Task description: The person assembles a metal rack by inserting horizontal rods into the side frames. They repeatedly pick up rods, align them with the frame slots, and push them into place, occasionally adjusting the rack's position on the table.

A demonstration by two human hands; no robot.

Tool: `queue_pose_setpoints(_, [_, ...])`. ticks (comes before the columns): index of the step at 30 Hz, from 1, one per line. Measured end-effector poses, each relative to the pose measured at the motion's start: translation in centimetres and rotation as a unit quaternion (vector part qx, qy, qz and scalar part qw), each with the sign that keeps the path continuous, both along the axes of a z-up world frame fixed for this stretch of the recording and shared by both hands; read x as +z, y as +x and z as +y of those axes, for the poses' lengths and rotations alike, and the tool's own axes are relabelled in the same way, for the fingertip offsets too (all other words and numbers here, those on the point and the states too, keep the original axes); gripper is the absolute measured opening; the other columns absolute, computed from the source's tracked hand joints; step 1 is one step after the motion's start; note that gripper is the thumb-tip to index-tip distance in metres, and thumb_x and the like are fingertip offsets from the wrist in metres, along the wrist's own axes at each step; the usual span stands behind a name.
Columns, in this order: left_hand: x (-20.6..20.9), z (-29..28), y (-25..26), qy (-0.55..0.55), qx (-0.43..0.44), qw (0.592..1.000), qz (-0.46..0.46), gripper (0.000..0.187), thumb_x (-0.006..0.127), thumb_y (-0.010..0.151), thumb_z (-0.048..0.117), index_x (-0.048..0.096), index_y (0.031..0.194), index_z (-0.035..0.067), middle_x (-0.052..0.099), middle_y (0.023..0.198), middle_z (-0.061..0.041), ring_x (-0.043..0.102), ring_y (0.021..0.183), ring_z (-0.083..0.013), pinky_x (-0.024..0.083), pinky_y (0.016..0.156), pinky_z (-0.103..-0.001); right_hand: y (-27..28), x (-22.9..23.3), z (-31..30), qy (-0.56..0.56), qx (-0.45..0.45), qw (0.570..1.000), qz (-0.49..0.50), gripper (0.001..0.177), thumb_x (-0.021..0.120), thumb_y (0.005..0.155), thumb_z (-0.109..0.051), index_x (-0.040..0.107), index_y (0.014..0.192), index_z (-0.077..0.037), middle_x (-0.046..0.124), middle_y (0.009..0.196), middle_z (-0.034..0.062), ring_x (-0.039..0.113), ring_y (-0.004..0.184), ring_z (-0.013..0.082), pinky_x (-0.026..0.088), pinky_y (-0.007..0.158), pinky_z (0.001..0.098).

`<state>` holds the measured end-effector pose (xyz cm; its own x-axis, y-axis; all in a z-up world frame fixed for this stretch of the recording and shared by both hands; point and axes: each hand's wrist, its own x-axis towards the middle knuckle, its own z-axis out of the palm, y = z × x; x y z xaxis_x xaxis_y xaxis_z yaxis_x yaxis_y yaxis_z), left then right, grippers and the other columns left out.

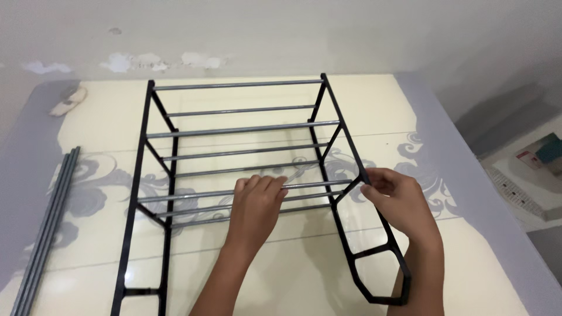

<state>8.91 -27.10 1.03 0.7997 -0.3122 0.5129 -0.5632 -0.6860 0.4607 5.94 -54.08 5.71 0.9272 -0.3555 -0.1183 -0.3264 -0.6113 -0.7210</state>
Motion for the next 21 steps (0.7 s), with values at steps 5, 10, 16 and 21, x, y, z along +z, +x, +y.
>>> queue_pose_setpoints(5, [0.1,0.0,0.0,-0.006,-0.006,1.000,-0.024,0.010,0.069,0.093,0.008,0.074,0.102,0.009,0.066,0.085,-0.001,0.059,0.083,-0.0197,0.041,0.081,-0.038,0.1,0.3,0.2,0.093,-0.016,0.995,-0.019,0.040,0.074,0.081,-0.008,0.075,0.120,0.000,0.081,0.094,0.0115,0.076,0.087,0.0189,0.057,0.079,0.0324])
queue_pose_setpoints(10, [0.9,0.5,-0.4,-0.040,-0.017,0.999,-0.012,0.011,0.071,0.092,0.007,0.073,0.102,0.009,0.067,0.088,0.000,0.059,0.085,-0.0196,0.041,0.083,-0.037,0.1,0.7,0.7,0.099,-0.050,0.994,-0.002,0.038,0.072,0.083,-0.006,0.075,0.120,-0.001,0.079,0.092,0.0109,0.075,0.079,0.0179,0.057,0.075,0.0319])
queue_pose_setpoints(16, [1.2,0.4,-0.5,-0.057,-0.018,0.997,-0.039,0.010,0.071,0.093,0.006,0.073,0.102,0.009,0.066,0.088,0.000,0.059,0.084,-0.0190,0.041,0.084,-0.037,0.0,1.3,1.2,0.067,-0.059,0.996,0.013,0.038,0.073,0.084,-0.007,0.075,0.122,-0.001,0.079,0.082,0.0120,0.074,0.078,0.0166,0.055,0.074,0.0302])
queue_pose_setpoints(21, [1.3,0.2,-0.4,-0.058,-0.012,0.997,-0.052,0.009,0.071,0.093,0.006,0.073,0.102,0.008,0.066,0.088,0.000,0.058,0.083,-0.0189,0.040,0.083,-0.037,0.1,1.1,1.3,0.063,-0.055,0.996,0.012,0.039,0.074,0.083,-0.007,0.075,0.122,-0.001,0.079,0.082,0.0117,0.074,0.077,0.0167,0.055,0.072,0.0311])
